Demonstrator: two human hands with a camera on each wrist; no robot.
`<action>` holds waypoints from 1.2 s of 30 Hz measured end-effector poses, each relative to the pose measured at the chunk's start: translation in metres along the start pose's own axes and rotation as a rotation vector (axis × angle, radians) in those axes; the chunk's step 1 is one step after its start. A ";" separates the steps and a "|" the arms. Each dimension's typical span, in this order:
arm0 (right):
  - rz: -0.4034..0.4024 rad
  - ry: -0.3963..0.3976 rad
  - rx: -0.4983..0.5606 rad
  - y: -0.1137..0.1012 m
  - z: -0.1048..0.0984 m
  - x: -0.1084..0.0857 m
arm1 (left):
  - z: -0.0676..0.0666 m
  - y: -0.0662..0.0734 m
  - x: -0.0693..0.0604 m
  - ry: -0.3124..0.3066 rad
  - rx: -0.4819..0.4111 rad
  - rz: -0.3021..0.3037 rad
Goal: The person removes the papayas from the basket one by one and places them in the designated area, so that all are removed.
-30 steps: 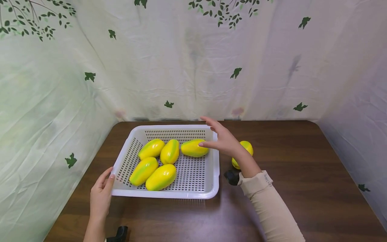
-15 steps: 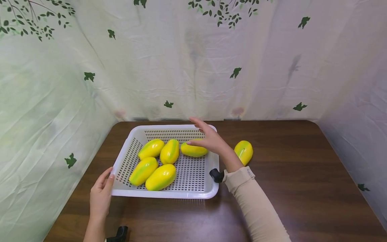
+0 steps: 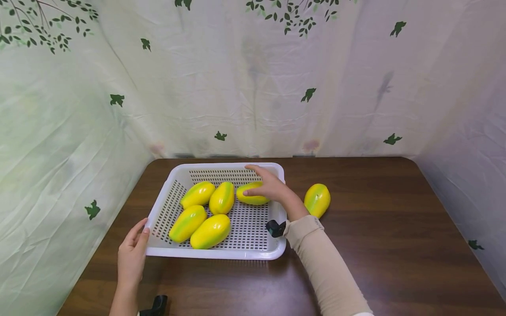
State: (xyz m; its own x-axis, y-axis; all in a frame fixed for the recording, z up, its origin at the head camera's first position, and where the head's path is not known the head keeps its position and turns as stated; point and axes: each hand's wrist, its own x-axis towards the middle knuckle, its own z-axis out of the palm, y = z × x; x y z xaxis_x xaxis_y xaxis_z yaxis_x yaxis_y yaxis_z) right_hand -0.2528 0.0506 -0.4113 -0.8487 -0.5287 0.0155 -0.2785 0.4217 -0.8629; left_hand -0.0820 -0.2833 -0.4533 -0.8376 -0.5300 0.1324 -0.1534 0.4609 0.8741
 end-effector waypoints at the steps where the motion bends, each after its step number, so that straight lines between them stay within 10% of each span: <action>1: 0.003 -0.009 -0.009 0.000 0.001 0.001 | 0.000 0.000 0.000 -0.002 -0.003 -0.012; 10: 0.013 -0.068 -0.125 0.002 0.011 0.010 | 0.001 -0.009 0.005 -0.011 -0.003 -0.009; 19: 0.109 -0.101 -0.215 0.003 0.022 0.015 | 0.018 -0.093 0.037 0.036 0.046 -0.014; 36: 0.166 -0.069 -0.375 0.003 0.031 0.017 | 0.019 -0.102 0.039 0.051 0.046 -0.016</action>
State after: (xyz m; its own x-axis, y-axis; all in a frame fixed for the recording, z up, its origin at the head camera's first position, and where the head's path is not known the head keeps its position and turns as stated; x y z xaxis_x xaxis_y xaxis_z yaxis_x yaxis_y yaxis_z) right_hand -0.2537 0.0202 -0.4294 -0.8671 -0.4739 -0.1535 -0.2960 0.7380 -0.6065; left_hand -0.1089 -0.3371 -0.5460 -0.8069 -0.5730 0.1432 -0.1918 0.4835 0.8540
